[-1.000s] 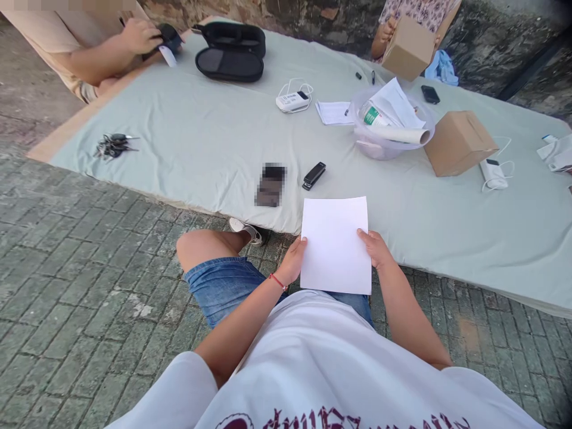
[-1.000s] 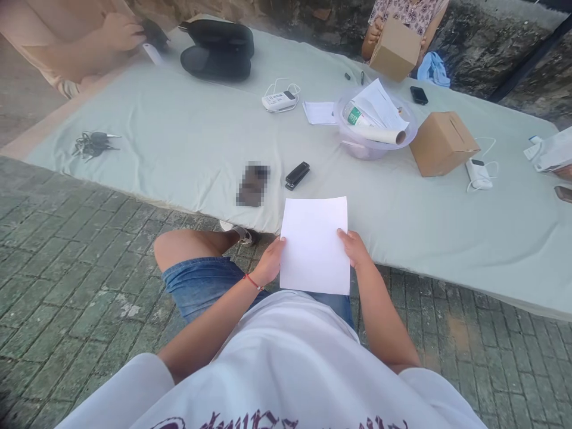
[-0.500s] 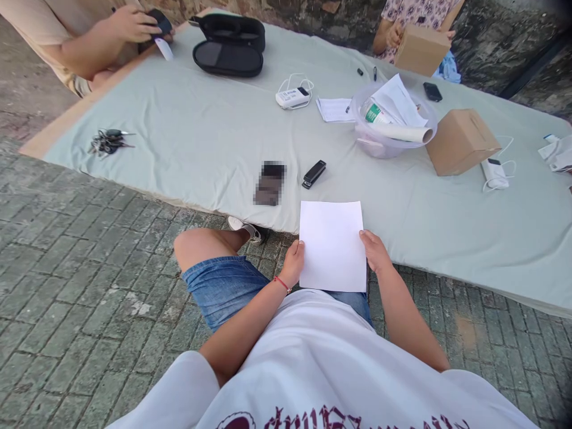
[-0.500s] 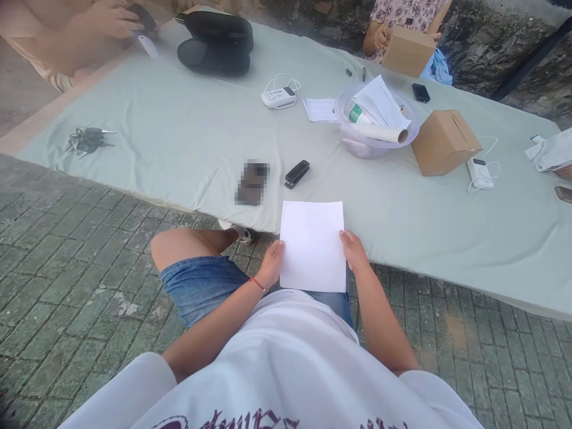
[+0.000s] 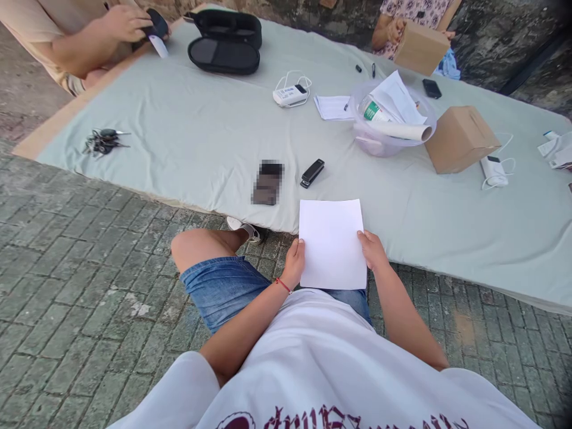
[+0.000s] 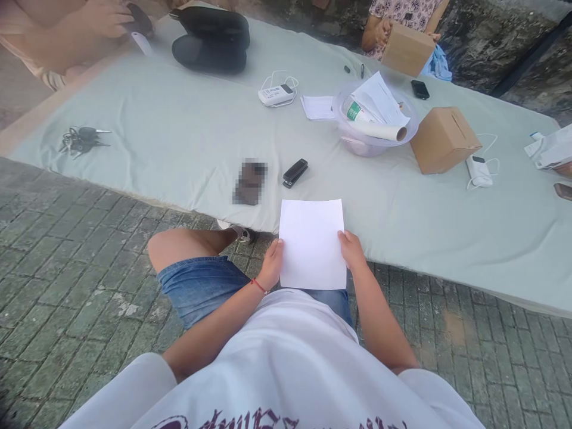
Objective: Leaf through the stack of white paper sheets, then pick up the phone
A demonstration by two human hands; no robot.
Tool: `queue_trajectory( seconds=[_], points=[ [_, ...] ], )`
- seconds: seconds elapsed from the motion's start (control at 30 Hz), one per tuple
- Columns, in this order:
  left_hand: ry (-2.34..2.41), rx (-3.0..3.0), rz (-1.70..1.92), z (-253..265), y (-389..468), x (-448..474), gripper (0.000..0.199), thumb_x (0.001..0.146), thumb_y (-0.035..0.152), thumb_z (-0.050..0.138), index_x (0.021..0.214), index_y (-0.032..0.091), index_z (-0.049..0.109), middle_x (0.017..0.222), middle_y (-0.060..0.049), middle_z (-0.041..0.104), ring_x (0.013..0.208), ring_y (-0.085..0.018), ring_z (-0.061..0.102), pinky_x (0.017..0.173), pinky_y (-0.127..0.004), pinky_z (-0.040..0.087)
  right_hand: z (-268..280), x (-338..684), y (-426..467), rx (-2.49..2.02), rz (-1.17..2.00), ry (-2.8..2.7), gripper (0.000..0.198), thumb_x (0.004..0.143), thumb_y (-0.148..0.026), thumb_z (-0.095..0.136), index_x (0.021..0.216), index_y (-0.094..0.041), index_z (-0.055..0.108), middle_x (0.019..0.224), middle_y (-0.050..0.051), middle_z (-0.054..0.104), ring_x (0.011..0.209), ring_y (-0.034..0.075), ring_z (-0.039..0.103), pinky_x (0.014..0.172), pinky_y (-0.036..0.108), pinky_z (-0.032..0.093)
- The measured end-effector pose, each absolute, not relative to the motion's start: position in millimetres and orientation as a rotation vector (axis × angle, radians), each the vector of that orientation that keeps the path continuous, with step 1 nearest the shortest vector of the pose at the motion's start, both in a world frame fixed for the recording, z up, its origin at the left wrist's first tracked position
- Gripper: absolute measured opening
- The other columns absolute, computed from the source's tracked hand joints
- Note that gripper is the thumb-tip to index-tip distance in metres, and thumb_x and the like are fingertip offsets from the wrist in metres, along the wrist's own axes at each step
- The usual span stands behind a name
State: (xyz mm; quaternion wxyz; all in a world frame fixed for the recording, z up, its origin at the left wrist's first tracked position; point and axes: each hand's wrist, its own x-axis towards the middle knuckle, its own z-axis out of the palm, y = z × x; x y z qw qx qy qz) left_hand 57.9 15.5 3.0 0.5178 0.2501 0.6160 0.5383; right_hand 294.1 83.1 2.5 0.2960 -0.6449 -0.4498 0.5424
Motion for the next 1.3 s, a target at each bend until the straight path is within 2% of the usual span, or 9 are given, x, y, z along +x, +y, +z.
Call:
queue_trajectory(
  seconds=[0.3, 0.6, 0.77, 1.03, 1.3],
  points=[
    [1.504, 0.661, 1.283, -0.3, 15.7, 58.4, 0.034, 0.085, 0.045, 0.064, 0.066, 0.020, 0.050, 0.068, 0.003, 0.047, 0.067, -0.013, 0.042, 0.069, -0.024, 0.036, 3.1, 294.7, 85.5, -1.738, 1.473, -1.186, 0.045, 0.081, -0.061, 0.054, 0.093, -0.020, 0.069, 0.092, 0.006, 0.074, 0.086, 0.025, 0.068, 0.077, 0.035, 0.054],
    [1.358, 0.459, 1.279, 4.6, 17.5, 54.3, 0.025, 0.080, 0.041, 0.068, 0.072, 0.019, 0.059, 0.079, -0.002, 0.060, 0.078, -0.015, 0.052, 0.076, -0.026, 0.041, 8.6, 291.7, 86.9, -1.734, 1.522, -1.116, 0.041, 0.078, -0.057, 0.061, 0.093, -0.019, 0.071, 0.088, 0.006, 0.075, 0.085, 0.027, 0.069, 0.078, 0.038, 0.056],
    [1.361, 0.446, 1.264, 6.7, 21.3, 49.6, 0.029, 0.077, 0.044, 0.069, 0.070, 0.018, 0.059, 0.074, -0.001, 0.060, 0.074, -0.014, 0.052, 0.072, -0.026, 0.042, 17.5, 289.5, 86.2, -1.587, 1.669, -1.011, 0.039, 0.076, -0.052, 0.069, 0.096, -0.019, 0.070, 0.093, 0.006, 0.075, 0.084, 0.025, 0.070, 0.080, 0.037, 0.056],
    [1.347, 0.368, 1.377, 2.1, 33.8, 46.5, 0.028, 0.078, 0.045, 0.067, 0.075, 0.018, 0.059, 0.078, 0.000, 0.061, 0.074, -0.013, 0.054, 0.073, -0.025, 0.045, 24.3, 270.6, 121.9, -1.534, 1.592, -1.173, 0.040, 0.076, -0.053, 0.067, 0.099, -0.020, 0.070, 0.089, 0.004, 0.075, 0.081, 0.024, 0.068, 0.071, 0.035, 0.055],
    [1.385, 0.373, 1.374, 9.4, 48.6, 45.9, 0.027, 0.081, 0.043, 0.065, 0.071, 0.018, 0.057, 0.076, -0.001, 0.059, 0.074, -0.013, 0.052, 0.073, -0.026, 0.044, 23.5, 268.5, 144.9, -1.540, 1.608, -1.203, 0.042, 0.074, -0.053, 0.067, 0.099, -0.019, 0.070, 0.088, 0.005, 0.075, 0.080, 0.024, 0.069, 0.071, 0.035, 0.054]
  ],
)
